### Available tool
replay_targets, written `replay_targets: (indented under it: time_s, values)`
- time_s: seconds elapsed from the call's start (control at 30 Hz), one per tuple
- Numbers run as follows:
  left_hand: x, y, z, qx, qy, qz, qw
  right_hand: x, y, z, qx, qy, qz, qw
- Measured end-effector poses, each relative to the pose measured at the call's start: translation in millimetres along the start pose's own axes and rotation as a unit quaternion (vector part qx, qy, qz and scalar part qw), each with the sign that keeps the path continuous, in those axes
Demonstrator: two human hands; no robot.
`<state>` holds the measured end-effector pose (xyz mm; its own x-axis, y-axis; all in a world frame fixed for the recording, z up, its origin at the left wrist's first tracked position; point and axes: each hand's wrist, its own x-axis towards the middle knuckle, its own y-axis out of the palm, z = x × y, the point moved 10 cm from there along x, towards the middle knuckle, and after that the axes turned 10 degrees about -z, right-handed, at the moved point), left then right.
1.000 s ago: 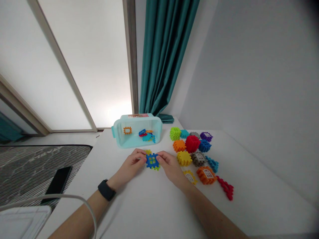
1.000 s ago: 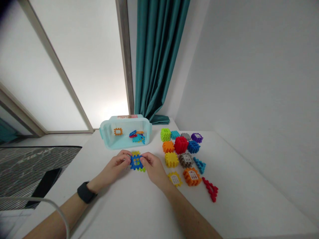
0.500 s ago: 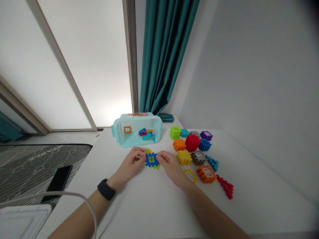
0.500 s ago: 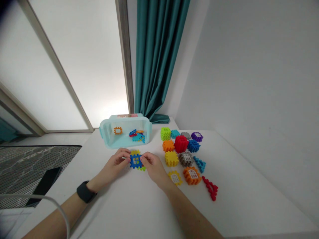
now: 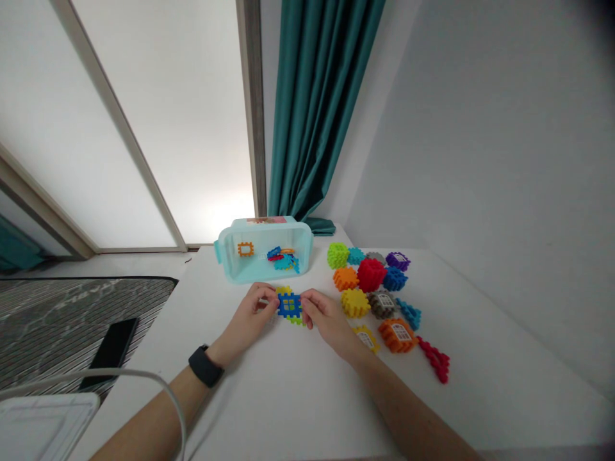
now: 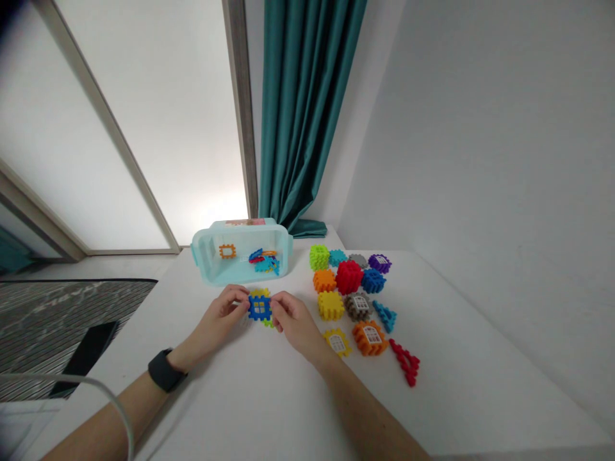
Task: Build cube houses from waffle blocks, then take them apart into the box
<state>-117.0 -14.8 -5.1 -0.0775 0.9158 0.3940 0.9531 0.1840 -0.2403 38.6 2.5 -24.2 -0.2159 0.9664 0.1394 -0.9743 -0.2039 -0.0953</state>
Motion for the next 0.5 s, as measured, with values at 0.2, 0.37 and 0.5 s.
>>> replay_targets:
  time_s: [0.2, 0.37, 0.5]
  values:
    - [-7.6, -10.4, -37.3, 0.103, 0.146, -0.032, 0.983, -0.7, -0.3, 2.8, -0.003, -0.027, -0.003, 1.0]
    - [-11.1, -8.9, -44.5, 0.129, 0.19, -0.006, 0.973, -0.1, -10.8, 9.8, -0.083, -0.065, -0.021, 0.994]
    - [-8.9, -6.2, -44.0, 0.123, 0.199, 0.029, 0.972, -5.0, -18.5, 29.7, -0.181, -0.158, -0.041, 0.97]
